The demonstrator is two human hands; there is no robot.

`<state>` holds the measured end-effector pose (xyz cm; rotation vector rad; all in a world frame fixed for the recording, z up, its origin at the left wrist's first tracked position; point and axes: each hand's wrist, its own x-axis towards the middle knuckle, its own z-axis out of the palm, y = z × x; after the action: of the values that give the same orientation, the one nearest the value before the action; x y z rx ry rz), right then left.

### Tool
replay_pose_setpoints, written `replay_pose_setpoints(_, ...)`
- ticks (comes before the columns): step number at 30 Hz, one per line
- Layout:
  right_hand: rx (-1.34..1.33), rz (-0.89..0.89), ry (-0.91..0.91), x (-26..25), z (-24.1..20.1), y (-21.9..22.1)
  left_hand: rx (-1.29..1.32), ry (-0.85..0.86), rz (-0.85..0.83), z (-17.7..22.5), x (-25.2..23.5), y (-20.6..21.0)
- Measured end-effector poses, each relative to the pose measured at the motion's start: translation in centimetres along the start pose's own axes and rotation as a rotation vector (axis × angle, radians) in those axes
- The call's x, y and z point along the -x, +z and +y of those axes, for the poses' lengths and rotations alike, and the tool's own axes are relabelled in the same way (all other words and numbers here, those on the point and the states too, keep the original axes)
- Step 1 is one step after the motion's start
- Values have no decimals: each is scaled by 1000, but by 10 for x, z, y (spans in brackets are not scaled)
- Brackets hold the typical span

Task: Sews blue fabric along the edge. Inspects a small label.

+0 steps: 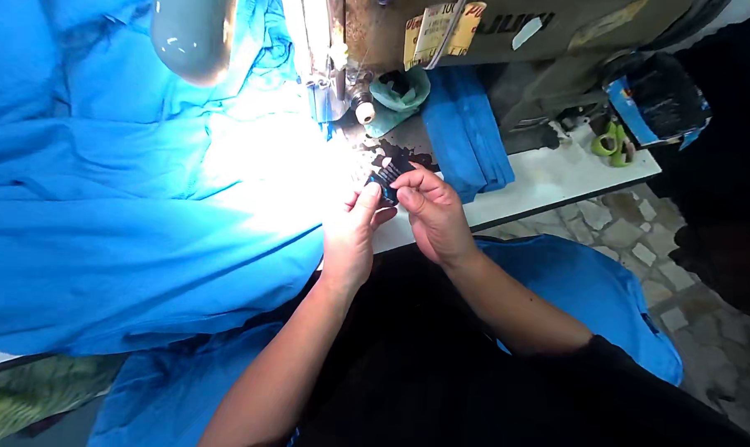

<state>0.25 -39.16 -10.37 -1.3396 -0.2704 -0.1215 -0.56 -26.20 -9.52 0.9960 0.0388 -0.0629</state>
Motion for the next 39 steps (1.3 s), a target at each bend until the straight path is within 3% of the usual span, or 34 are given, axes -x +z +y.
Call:
replay_pose_setpoints(2,-51,5,-26,-6,5,-5,-102,54,33,2,-4,-4)
replay_pose_setpoints(7,53,-78,138,-13,-4,-11,-235,107,57,7,-12,-17)
replay_pose_setpoints(15,206,-125,83,-13,-7,-4,-268,9,-92,14,-7,-22)
replay_pose_setpoints(30,199,-150,108,-8,-4,-6,-496,71,-84,16,-2,-29)
replay_pose_setpoints(35,183,-158,134,-8,-3,-5,-560,138,-81,13,2,-31)
replay_pose_setpoints(39,168,-175,146,-17,0,0,-600,300,-35,8,0,-39)
